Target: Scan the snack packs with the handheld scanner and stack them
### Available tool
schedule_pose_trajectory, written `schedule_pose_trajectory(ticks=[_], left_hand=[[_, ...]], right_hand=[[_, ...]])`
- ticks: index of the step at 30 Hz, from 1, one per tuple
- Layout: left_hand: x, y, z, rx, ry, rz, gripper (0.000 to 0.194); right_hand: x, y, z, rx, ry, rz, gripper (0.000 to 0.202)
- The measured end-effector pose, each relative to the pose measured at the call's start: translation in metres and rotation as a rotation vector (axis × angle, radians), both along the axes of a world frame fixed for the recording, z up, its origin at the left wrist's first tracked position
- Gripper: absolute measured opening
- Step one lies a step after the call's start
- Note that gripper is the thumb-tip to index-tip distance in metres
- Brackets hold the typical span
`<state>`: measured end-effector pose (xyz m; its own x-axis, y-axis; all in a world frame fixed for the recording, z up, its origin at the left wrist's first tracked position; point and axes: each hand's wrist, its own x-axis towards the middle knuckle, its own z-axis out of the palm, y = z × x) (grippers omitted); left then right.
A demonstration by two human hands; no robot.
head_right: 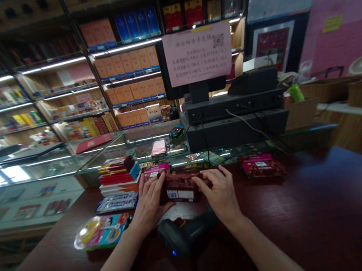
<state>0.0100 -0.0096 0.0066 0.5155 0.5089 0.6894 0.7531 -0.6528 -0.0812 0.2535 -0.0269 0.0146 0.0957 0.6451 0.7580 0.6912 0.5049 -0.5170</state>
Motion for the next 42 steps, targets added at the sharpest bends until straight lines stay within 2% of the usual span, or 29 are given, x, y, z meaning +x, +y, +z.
schedule_pose_trajectory(ticks=[9,20,29,32,36,39,42], left_hand=[[-0.004,-0.005,0.003,0.089,-0.035,0.020,0.081],[-0.007,-0.007,0.006,0.012,0.059,-0.059,0.092],[-0.015,-0.004,0.005,0.074,0.001,-0.051,0.090],[-0.021,-0.001,0.005,0.095,-0.036,-0.023,0.091],[-0.032,0.003,0.006,0.090,-0.069,0.029,0.093],[-0.039,0.005,0.007,0.084,-0.086,0.070,0.094],[-0.043,0.005,0.008,0.079,-0.101,0.101,0.094]], right_hand=[[0.000,0.000,-0.004,-0.011,-0.018,-0.003,0.046],[-0.001,0.001,-0.006,-0.100,-0.020,0.044,0.045],[0.001,0.000,-0.005,-0.242,0.003,0.117,0.034],[0.006,-0.003,-0.001,-0.320,-0.025,0.201,0.038],[0.014,-0.014,0.009,-0.478,-0.220,0.424,0.047],[0.017,-0.023,0.012,-0.648,-0.378,0.586,0.074],[0.016,-0.028,0.010,-0.732,-0.463,0.624,0.091]])
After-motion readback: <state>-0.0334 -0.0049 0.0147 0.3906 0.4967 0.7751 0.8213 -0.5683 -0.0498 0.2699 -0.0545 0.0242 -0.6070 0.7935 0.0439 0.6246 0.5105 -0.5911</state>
